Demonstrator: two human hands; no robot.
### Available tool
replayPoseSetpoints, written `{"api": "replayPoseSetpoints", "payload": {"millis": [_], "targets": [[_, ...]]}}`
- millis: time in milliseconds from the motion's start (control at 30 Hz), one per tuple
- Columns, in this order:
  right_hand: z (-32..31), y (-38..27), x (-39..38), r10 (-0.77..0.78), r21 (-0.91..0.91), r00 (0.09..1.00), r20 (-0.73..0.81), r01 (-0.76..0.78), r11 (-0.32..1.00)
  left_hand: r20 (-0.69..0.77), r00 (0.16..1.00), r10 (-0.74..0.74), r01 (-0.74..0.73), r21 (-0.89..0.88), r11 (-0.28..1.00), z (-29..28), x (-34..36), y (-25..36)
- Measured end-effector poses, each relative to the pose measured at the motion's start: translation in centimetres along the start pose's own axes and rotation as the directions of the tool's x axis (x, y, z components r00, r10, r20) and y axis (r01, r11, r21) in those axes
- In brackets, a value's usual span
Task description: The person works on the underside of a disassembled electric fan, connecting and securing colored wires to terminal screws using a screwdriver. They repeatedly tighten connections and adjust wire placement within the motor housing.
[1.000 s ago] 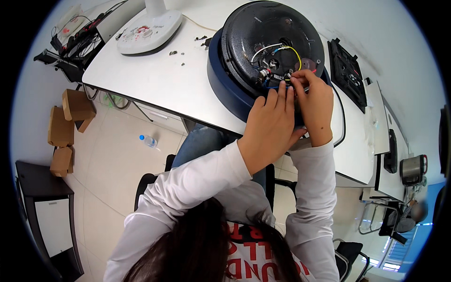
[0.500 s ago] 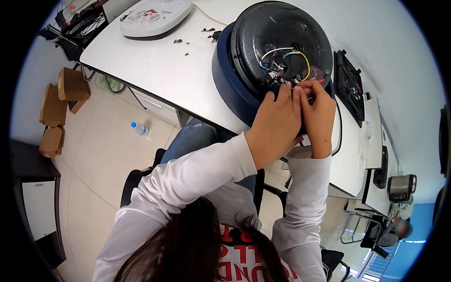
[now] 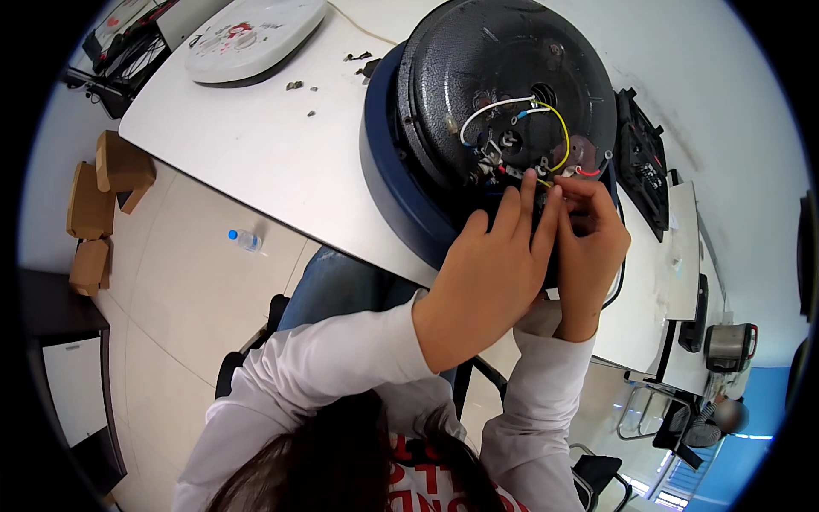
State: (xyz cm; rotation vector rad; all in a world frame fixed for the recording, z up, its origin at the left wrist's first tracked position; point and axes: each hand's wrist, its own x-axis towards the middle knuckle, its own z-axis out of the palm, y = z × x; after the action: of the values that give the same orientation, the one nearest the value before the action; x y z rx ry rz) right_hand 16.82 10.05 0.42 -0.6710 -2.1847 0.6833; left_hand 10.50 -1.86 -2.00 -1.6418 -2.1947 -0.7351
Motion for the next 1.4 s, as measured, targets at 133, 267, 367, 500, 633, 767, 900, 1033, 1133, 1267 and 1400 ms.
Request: {"api": "replayPoseSetpoints", "payload": {"millis": [133,267,367,500,633,767,900,1033,1133,1267,1400], "targets": [[0.3,-0.6,-0.3,-0.040,-0.056,0.998,-0.049,0.037,0.998,0.052,0.999,0.017,-0.018,0.017,1.000,-0.4,0.1,-0.2],[0.2,-0.7,-0.3,-0.076,-0.117,0.995,-0.061,0.069,0.991,0.062,0.998,0.017,-0.017,-0.002,1.000,-0.3,0.3,-0.2],[0.2,-0.6,-0.4,-0.067,-0.109,0.996,-0.064,0.060,0.992,0.064,0.998,0.015,-0.013,-0.031,0.999,-0.4,0.3,-0.4],[0.5,-0.3,-0.3,-0.067,-0.062,0.995,-0.075,0.062,0.996,0.065,0.998,0.010,-0.005,-0.080,0.997,-0.5,0.4,-0.5],[0.4,-0.1,-0.4,-0.031,-0.002,0.998,-0.058,0.031,1.000,0.069,0.998,-0.003,0.012,-0.133,0.991,-0.6,0.7,-0.4],[0.6,-0.1,-0.4,-0.006,0.024,0.998,-0.070,0.008,1.000,0.091,0.996,-0.008,0.021,-0.146,0.989,-0.8,0.9,-0.4],[0.7,-0.2,-0.5,0.018,0.030,0.995,-0.098,-0.015,0.999,0.106,0.994,0.006,0.008,-0.133,0.991,-1.0,1.0,-0.4],[0.8,-0.2,-0.5,0.047,0.050,0.993,-0.104,-0.042,0.998,0.101,0.994,0.028,-0.016,-0.123,0.992,-1.0,1.1,-0.6],[0.8,-0.3,-0.5,0.061,0.048,0.993,-0.099,-0.057,0.997,0.109,0.994,0.031,-0.017,-0.127,0.992,-1.0,1.1,-0.6],[0.6,0.1,0.1,-0.021,0.020,0.993,-0.115,0.023,1.000,0.132,0.991,0.030,-0.018,-0.092,0.996,-1.2,1.1,-0.6],[-0.1,-0.7,1.1,-0.162,-0.095,0.986,-0.047,0.157,0.983,0.142,0.989,0.032,-0.030,-0.015,0.999,-1.0,0.9,-0.4]]}}
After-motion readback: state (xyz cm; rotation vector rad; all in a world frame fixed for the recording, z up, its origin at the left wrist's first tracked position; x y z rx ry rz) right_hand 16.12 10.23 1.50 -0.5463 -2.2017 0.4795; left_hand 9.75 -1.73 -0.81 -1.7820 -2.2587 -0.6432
